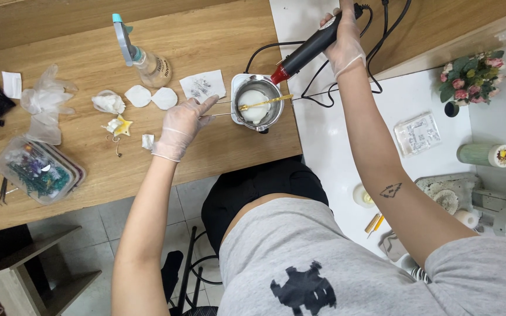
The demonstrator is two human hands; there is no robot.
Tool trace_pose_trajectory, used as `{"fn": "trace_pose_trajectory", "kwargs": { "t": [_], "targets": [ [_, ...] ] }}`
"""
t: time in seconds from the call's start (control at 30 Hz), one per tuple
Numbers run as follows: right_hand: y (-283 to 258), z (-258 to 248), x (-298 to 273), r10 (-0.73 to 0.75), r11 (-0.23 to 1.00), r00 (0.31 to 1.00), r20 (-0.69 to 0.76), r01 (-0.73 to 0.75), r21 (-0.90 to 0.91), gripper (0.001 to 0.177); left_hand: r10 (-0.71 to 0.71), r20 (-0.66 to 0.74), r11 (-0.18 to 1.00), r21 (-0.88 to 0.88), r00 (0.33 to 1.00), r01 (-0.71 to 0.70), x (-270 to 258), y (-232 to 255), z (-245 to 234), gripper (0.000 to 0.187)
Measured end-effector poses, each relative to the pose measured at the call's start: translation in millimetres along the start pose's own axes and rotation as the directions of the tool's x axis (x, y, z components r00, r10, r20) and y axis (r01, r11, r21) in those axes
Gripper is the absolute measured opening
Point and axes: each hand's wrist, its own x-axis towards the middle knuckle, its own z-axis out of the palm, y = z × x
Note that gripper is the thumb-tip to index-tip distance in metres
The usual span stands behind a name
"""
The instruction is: Melting wax blocks in a pot using a hot plate and a heat gun while monitoring the temperature.
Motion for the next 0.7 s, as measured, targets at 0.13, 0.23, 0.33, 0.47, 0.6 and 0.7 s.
{"fn": "trace_pose_trajectory", "kwargs": {
  "t": [0.13,0.23,0.33,0.47,0.6,0.7],
  "targets": [
    [-0.3,-4.5,4.6,0.005,1.000,1.000,-0.001,-0.005,0.014,0.041,-0.004,0.004,1.000,0.004,1.000,0.004,1.4,2.1,-0.9,0.055],
    [2.1,-5.7,6.5,0.012,1.000,1.000,-0.008,-0.012,0.012,0.041,-0.006,0.017,1.000,0.017,1.000,0.005,0.0,2.4,-2.0,0.056],
    [-0.8,-3.7,1.7,0.018,1.000,1.000,-0.024,-0.018,0.001,0.043,-0.002,0.012,1.000,0.014,1.000,0.002,-0.5,2.9,0.1,0.057],
    [0.1,-6.1,5.1,0.051,0.999,0.999,-0.012,-0.051,0.000,0.045,-0.016,0.029,1.000,0.023,0.999,0.015,-1.1,5.9,-5.2,0.055],
    [-0.5,-3.3,-0.7,0.044,0.999,0.999,-0.012,-0.044,-0.003,0.045,-0.017,0.022,1.000,0.008,1.000,0.016,-2.2,6.9,-5.9,0.055],
    [0.2,-4.2,0.1,0.038,0.999,0.999,-0.034,-0.039,-0.006,0.044,-0.027,0.015,1.000,0.013,1.000,0.027,-3.1,7.2,-4.4,0.055]
  ]
}}
